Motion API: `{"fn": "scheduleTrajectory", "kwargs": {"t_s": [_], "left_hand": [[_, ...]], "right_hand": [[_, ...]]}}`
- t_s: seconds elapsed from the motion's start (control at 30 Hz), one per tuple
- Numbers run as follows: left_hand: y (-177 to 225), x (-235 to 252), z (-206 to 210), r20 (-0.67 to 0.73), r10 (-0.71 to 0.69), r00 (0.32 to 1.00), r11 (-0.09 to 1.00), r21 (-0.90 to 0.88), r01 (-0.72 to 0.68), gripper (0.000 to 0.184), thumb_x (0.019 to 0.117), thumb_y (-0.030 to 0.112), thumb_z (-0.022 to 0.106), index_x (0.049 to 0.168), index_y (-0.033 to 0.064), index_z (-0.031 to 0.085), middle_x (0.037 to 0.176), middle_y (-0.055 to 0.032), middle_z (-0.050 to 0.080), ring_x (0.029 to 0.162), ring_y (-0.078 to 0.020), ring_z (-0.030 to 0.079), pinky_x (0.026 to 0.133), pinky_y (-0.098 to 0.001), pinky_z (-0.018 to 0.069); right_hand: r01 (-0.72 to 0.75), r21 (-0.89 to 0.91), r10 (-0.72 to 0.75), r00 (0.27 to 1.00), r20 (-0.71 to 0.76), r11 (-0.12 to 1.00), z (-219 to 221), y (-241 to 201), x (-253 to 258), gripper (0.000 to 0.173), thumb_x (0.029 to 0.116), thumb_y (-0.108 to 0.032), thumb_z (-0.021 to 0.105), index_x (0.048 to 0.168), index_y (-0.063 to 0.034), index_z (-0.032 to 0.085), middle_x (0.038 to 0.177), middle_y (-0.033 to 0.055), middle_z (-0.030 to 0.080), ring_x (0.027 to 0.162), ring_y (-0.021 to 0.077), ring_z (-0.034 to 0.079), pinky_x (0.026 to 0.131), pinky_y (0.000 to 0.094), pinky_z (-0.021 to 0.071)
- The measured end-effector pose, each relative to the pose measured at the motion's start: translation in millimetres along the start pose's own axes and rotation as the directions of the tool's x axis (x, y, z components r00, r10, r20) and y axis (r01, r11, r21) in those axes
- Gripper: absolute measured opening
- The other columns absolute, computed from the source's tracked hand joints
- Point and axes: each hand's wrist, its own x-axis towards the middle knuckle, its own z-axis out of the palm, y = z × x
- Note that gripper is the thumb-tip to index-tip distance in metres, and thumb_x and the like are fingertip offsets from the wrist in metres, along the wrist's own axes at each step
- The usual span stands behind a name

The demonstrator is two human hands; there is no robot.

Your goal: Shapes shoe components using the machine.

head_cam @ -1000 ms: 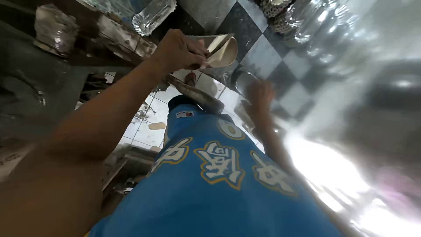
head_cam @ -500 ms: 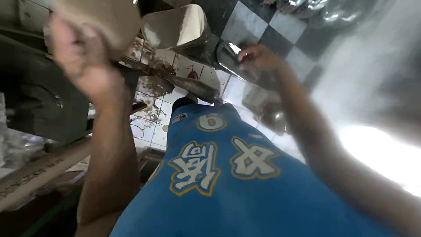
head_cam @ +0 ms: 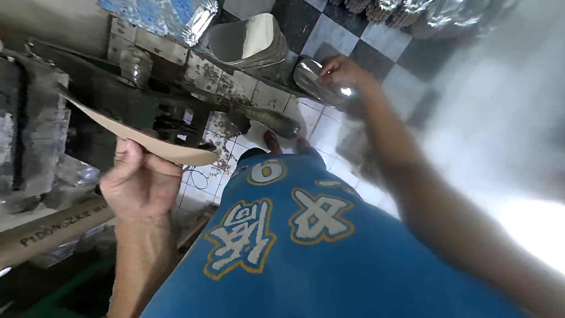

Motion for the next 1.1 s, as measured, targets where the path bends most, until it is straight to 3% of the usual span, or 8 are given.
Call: {"fn": "scheduleTrajectory", "kwargs": {"t_s": [0.1, 0.27, 0.37, 0.5, 0.63, 0.7, 0.97, 1.1], "left_hand": [[13, 8, -14, -0.076, 0.008, 0.997, 1.000, 0.019, -0.007, 0.026, 0.1093, 0.022, 0.035, 0.118, 0.0183, 0.059, 0.106, 0.0019, 0.067, 0.091, -0.0094, 0.068, 0.080, -0.0254, 0.0583], [-15, 5, -28, -0.329, -0.122, 0.936, 0.982, 0.097, 0.162, 0.026, 0.1115, 0.027, 0.032, 0.119, 0.0198, 0.056, 0.097, 0.0043, 0.068, 0.084, -0.0067, 0.068, 0.073, -0.0262, 0.0594], [-34, 4, -69, -0.254, -0.254, 0.933, 0.959, 0.058, 0.277, 0.030, 0.1132, 0.026, 0.029, 0.137, 0.0229, 0.048, 0.109, 0.0016, 0.068, 0.095, -0.0115, 0.069, 0.080, -0.0335, 0.0608], [15, 51, -131, -0.062, -0.178, 0.982, 0.969, 0.163, 0.186, 0.028, 0.1108, 0.019, 0.031, 0.125, 0.0271, 0.054, 0.108, 0.0080, 0.070, 0.098, -0.0078, 0.068, 0.088, -0.0317, 0.0594], [56, 107, -165, 0.202, -0.108, 0.973, 0.984, 0.159, 0.077, 0.030, 0.1073, 0.011, 0.043, 0.134, 0.0226, 0.050, 0.121, 0.0066, 0.066, 0.111, -0.0101, 0.065, 0.099, -0.0339, 0.0558], [59, 125, -162, 0.262, -0.044, 0.964, 0.977, 0.214, -0.013, 0.035, 0.1068, 0.013, 0.045, 0.140, 0.0235, 0.045, 0.126, 0.0091, 0.064, 0.116, -0.0085, 0.063, 0.101, -0.0338, 0.0552], [79, 149, -168, 0.381, 0.069, 0.922, 0.994, 0.057, -0.098, 0.041, 0.1048, 0.006, 0.044, 0.145, 0.0125, 0.044, 0.132, -0.0017, 0.063, 0.124, -0.0179, 0.061, 0.109, -0.0444, 0.0497], [71, 135, -147, 0.464, 0.164, 0.870, 0.972, 0.077, -0.224, 0.036, 0.1067, 0.019, 0.050, 0.137, 0.0012, 0.050, 0.129, -0.0027, 0.063, 0.125, -0.0116, 0.058, 0.112, -0.0339, 0.0457]], "right_hand": [[0.065, -0.094, -0.075, 0.991, -0.109, 0.993, 12, 1, -12, 0.016, 0.0911, -0.014, 0.071, 0.097, 0.0010, 0.074, 0.099, 0.0113, 0.071, 0.087, 0.0155, 0.065, 0.084, 0.0374, 0.0554], [-0.400, -0.506, 0.009, 0.791, -0.611, 0.764, 56, -91, -59, 0.036, 0.0982, -0.016, 0.055, 0.132, -0.0061, 0.062, 0.116, 0.0229, 0.070, 0.108, 0.0434, 0.069, 0.088, 0.0644, 0.0537], [-0.527, -0.524, 0.012, 0.712, -0.702, 0.669, 76, -96, -56, 0.044, 0.0956, -0.011, 0.057, 0.139, -0.0067, 0.058, 0.127, 0.0234, 0.067, 0.116, 0.0455, 0.065, 0.088, 0.0651, 0.0527], [-0.638, -0.332, 0.229, 0.634, -0.739, 0.695, 104, -120, -43, 0.044, 0.0969, -0.016, 0.062, 0.140, -0.0068, 0.057, 0.125, 0.0256, 0.067, 0.115, 0.0472, 0.065, 0.093, 0.0688, 0.0502], [-0.100, -0.138, -0.050, 0.609, -0.792, 0.985, 223, -182, -17, 0.025, 0.1021, -0.009, 0.056, 0.120, 0.0061, 0.064, 0.102, 0.0166, 0.071, 0.093, 0.0196, 0.070, 0.086, 0.0369, 0.0592], [0.210, 0.104, -0.064, 0.667, -0.742, 0.972, 293, -234, 20, 0.018, 0.1038, -0.007, 0.054, 0.110, 0.0074, 0.063, 0.093, 0.0125, 0.068, 0.081, 0.0135, 0.067, 0.075, 0.0314, 0.0590], [0.299, 0.318, -0.127, 0.877, -0.463, 0.900, 356, -356, 46, 0.014, 0.1018, -0.001, 0.057, 0.112, 0.0056, 0.063, 0.094, 0.0126, 0.066, 0.082, 0.0154, 0.064, 0.075, 0.0327, 0.0564], [0.539, 0.075, -0.435, 0.746, -0.504, 0.839, 351, -349, 28, 0.021, 0.0903, 0.007, 0.068, 0.112, 0.0098, 0.070, 0.094, 0.0164, 0.073, 0.084, 0.0177, 0.071, 0.077, 0.0339, 0.0604]]}}
